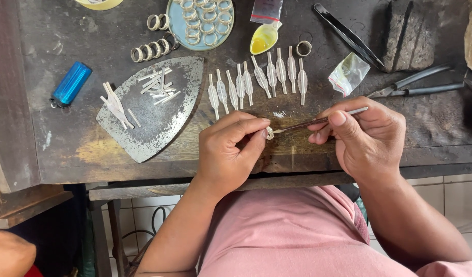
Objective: Applying material to small jewelry components using a precision tool and tweezers as part of a ring design process.
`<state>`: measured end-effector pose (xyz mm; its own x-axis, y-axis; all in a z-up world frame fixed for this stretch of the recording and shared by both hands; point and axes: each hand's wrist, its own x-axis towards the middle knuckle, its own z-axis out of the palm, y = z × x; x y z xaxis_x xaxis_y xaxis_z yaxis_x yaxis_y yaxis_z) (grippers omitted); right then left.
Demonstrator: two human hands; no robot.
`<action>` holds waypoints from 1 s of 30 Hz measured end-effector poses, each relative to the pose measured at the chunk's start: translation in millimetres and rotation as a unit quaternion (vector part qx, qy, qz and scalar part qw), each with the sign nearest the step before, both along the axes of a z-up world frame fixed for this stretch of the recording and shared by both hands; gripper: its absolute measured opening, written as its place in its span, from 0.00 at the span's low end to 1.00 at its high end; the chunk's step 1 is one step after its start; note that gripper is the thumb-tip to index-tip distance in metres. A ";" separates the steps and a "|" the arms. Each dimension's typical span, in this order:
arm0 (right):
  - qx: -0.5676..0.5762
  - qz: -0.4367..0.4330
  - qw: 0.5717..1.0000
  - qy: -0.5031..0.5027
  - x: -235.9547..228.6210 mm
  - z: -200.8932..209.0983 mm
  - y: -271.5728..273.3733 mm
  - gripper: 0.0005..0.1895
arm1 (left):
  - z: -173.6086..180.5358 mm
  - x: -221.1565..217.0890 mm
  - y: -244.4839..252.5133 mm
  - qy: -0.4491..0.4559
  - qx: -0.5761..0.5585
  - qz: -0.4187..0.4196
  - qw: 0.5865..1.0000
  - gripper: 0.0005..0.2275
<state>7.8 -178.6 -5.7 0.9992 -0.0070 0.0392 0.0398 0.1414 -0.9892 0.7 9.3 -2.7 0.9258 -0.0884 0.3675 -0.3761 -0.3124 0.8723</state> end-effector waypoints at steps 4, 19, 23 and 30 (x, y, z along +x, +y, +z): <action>-0.006 0.001 1.000 -0.004 0.2 0.6 -0.6 0.11 | 1.1 0.4 -0.1 -0.003 -0.001 -0.002 1.000 0.05; -0.006 0.011 1.000 -0.002 -0.1 5.2 1.7 0.13 | 0.3 0.5 0.2 -0.005 -0.008 -0.011 1.000 0.05; 0.002 0.002 1.000 0.006 -0.6 4.2 0.8 0.13 | 0.9 0.6 0.6 -0.002 -0.005 -0.009 1.000 0.05; -0.005 0.008 1.000 -0.002 -0.9 4.6 0.8 0.13 | 0.3 0.4 -0.3 -0.002 -0.006 -0.009 1.000 0.05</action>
